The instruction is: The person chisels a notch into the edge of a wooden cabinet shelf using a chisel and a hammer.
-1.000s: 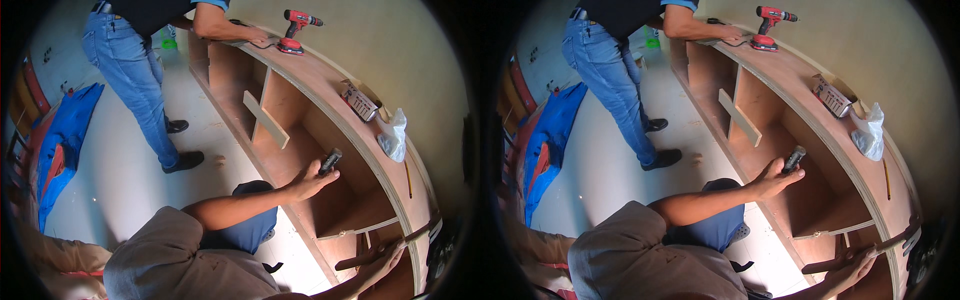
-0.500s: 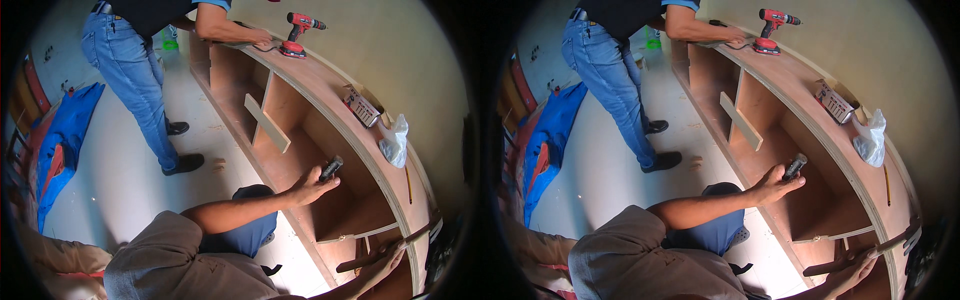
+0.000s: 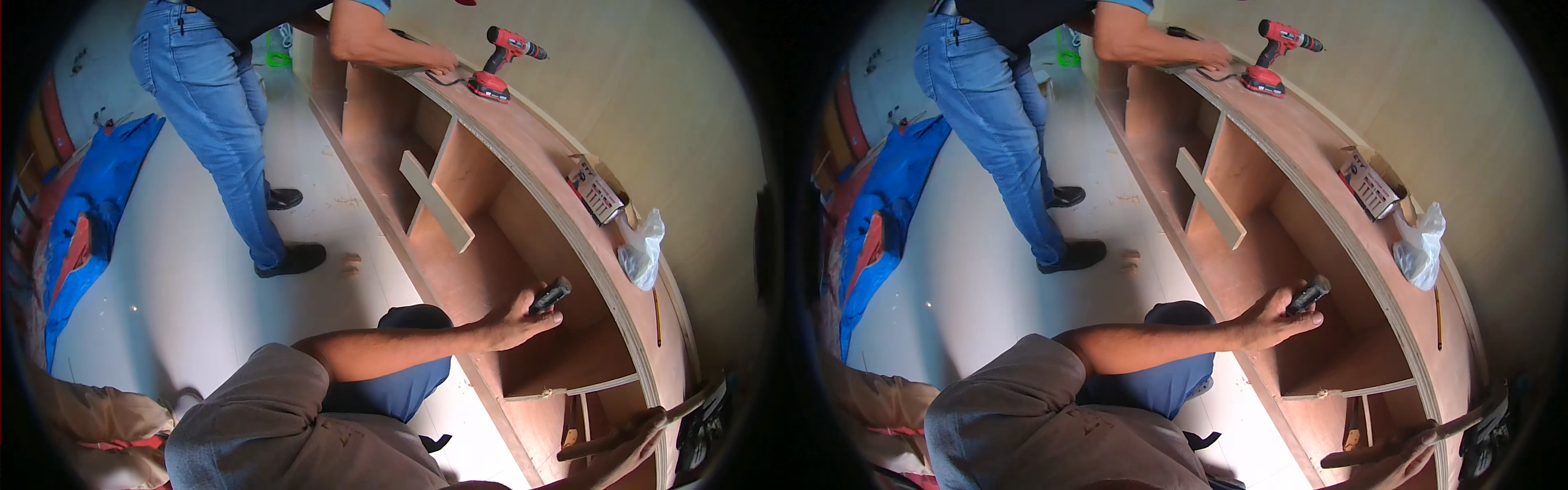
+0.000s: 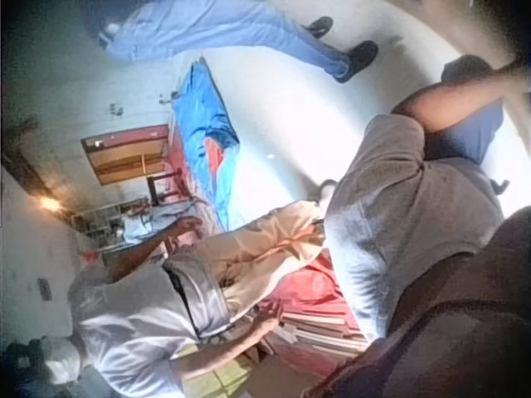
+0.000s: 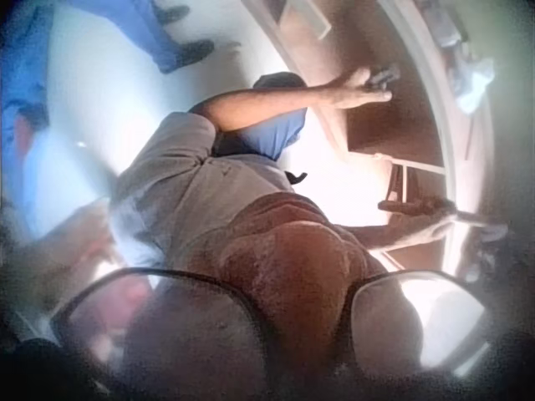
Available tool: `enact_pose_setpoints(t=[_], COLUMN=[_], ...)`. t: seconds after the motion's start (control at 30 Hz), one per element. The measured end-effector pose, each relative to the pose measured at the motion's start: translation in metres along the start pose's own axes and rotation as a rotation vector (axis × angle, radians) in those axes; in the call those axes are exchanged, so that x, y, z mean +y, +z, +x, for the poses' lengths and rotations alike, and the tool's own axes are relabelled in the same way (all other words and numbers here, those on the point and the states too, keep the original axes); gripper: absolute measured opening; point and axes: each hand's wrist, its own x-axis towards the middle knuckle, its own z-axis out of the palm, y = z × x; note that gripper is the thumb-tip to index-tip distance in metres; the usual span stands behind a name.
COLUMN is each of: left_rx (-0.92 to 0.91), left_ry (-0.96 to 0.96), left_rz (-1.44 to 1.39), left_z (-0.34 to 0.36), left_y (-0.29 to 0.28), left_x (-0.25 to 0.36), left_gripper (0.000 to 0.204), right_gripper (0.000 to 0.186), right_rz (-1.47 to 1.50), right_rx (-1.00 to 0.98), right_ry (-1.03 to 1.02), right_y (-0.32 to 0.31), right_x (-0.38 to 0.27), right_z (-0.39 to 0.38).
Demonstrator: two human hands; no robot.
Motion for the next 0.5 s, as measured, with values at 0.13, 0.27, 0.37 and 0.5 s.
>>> enact_pose_setpoints(t=[0.13,0.27,0.37,0.5], left_rx=[-0.027,-0.032,-0.045,-0.025], left_ry=[-0.004,0.002,0.020,-0.015], left_rz=[-0.070,-0.103,-0.062,-0.125], left_z=[-0.005,-0.005,-0.003,-0.005], left_y=[0.000,0.004,0.003,0.000], left_x=[0.013,0.017,0.017,0.016], left_gripper=[0.029,0.028,0.029,0.029], right_gripper=[0.101,0.073,0.038,0.051], right_rz=[-0.212,-0.170,-0.023,-0.436], right_rx=[-0.110,0.105,0.307,0.028], right_ry=[-0.152,-0.216,-0.180,-0.258], right_y=[-0.015,-0.005,-0.019,-0.085], right_x=[-0.015,-0.037,-0.032,-0.006], right_z=[0.010,0.004,0.024,0.108])
